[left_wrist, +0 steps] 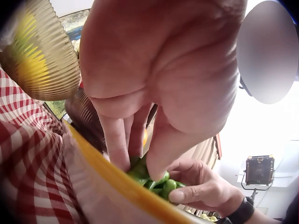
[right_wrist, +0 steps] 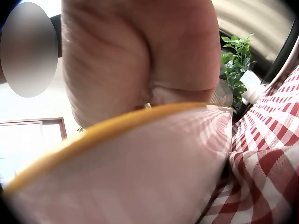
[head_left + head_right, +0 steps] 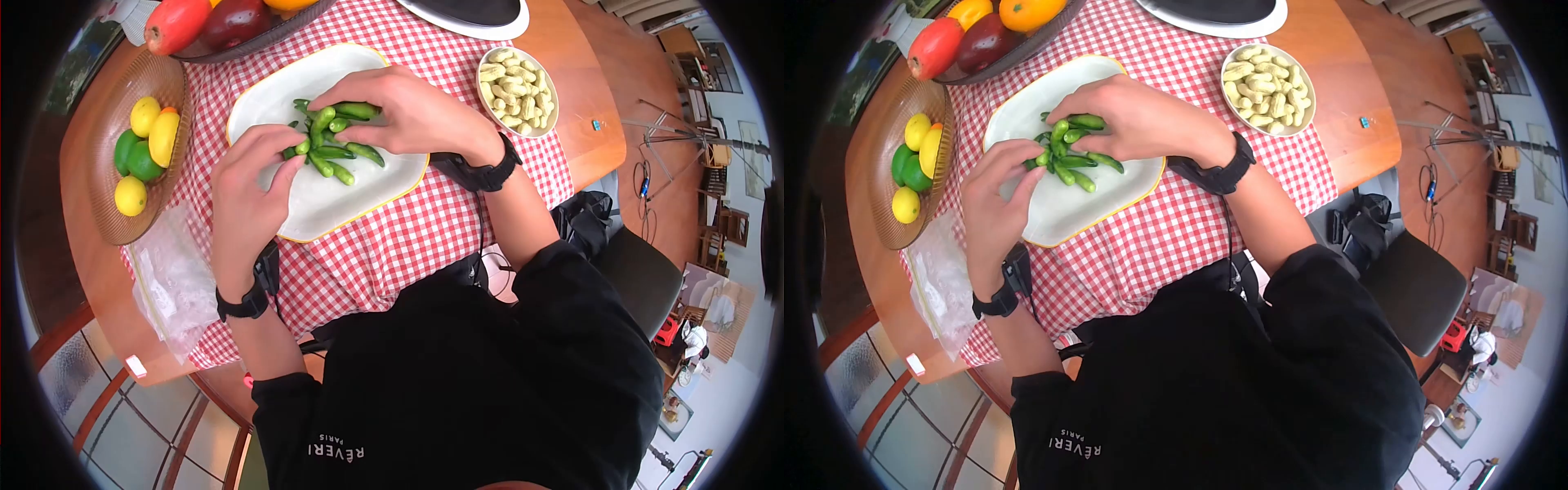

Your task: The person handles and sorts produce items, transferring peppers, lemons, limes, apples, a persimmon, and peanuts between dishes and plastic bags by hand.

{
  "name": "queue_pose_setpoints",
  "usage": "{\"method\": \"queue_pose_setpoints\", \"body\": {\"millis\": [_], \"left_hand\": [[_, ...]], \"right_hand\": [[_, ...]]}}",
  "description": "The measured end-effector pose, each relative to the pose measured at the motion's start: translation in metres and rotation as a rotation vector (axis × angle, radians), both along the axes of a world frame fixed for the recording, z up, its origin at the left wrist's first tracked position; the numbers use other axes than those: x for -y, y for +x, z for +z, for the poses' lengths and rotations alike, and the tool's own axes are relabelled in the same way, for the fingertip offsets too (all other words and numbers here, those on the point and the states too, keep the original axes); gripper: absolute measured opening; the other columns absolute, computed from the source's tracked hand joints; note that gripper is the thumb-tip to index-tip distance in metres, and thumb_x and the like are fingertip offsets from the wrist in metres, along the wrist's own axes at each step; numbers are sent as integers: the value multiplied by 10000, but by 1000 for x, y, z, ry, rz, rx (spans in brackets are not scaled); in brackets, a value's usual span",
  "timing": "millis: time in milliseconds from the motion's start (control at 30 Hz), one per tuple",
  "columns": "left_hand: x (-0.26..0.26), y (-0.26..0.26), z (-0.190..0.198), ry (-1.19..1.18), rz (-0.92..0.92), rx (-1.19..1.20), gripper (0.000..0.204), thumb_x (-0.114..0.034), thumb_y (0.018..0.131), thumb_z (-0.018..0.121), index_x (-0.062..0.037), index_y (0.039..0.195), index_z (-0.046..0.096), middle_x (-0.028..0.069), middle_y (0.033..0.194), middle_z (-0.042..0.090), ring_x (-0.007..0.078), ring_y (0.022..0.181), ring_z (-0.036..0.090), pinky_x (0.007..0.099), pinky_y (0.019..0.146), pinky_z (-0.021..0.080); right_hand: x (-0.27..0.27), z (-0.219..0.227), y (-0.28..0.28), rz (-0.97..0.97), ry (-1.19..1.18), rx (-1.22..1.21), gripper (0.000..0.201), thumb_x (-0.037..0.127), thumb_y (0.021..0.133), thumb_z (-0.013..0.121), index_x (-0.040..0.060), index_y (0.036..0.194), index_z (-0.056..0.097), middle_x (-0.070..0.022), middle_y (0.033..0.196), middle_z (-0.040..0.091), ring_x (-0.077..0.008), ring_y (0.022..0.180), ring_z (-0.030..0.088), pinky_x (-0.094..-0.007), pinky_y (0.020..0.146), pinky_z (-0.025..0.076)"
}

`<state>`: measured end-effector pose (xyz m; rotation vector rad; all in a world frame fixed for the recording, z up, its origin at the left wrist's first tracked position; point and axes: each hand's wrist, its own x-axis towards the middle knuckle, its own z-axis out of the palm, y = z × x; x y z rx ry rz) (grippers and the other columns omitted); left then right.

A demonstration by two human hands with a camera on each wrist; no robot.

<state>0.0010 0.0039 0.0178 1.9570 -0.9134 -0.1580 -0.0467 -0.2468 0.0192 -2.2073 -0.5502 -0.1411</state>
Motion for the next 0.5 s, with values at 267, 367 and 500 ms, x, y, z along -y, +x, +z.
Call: {"method": "queue_pose_setpoints", "body": {"millis": [267, 367, 500], "left_hand": [[4, -1, -1, 70, 92, 53, 229, 29, 883, 739, 1, 1110, 743, 162, 1088, 757, 291, 952, 740, 355, 869, 571], [0, 4, -2, 65, 53, 74, 250, 37, 892, 730, -4, 1138, 747, 150, 1101, 761, 274, 951, 742, 343, 885, 562], [-1, 5, -7, 74, 53, -7, 272, 40, 903, 731, -10, 1169, 752, 129, 1105, 767, 225, 961, 733, 324, 897, 554]], "right_hand": [[0, 11, -4, -32, 62, 90, 374, 177, 884, 820, 41, 1224, 741, -145, 1124, 770, -330, 1025, 743, -391, 922, 587], [-1, 14, -6, -63, 80, 161, 321, 181, 897, 807, 27, 1174, 759, -143, 1052, 778, -324, 956, 750, -394, 887, 593], [0, 9, -13, -53, -32, 167, 304, 196, 905, 791, 22, 1151, 753, -160, 1016, 767, -340, 915, 726, -411, 840, 582]]}}
